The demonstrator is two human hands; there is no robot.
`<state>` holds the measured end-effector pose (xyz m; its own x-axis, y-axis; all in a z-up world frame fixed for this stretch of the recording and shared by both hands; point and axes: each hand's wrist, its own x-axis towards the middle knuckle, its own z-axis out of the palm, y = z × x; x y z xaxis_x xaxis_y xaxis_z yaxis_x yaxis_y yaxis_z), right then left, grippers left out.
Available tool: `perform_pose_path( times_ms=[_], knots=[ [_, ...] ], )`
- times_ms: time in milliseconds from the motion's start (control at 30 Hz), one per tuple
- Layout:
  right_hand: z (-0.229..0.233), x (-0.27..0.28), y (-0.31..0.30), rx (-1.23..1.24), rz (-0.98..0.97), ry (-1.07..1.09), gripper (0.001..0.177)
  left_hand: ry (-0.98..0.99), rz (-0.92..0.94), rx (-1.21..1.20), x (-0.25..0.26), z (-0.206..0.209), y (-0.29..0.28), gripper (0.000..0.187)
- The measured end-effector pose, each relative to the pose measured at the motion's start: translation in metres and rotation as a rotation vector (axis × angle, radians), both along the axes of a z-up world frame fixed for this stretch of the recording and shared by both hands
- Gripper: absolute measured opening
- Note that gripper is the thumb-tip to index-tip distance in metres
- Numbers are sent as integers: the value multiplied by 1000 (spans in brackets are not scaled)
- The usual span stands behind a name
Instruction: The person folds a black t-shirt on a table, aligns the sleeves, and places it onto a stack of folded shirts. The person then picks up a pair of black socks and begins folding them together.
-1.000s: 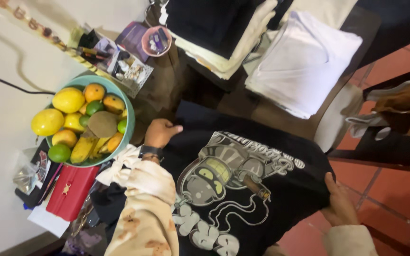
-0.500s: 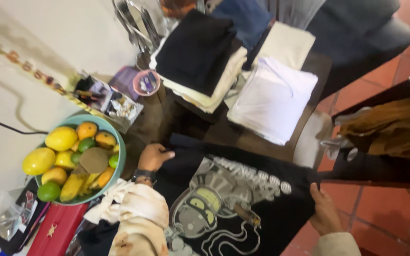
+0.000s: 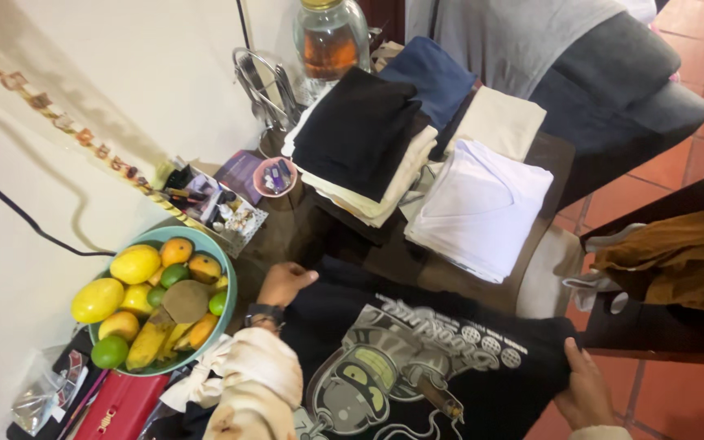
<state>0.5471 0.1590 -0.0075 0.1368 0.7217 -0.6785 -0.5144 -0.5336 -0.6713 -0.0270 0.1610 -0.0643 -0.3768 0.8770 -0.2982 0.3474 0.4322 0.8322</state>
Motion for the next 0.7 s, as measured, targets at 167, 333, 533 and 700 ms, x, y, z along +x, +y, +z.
perform_pose_path(
  times_ms=[167,333,533,700],
  knots=[
    [-20,10,3,-6,40,-99,36,306,197,-26,8,2,18,24],
    [-38,17,0,246,-27,-117,35,-222,390,498,21,-4,26,25],
    [-39,25,7,60,3,-74,38,269,-20,-84,17,7,15,38],
    [-33,25,7,117,-23,-104,31,-33,53,66,13,0,31,27]
  ],
)
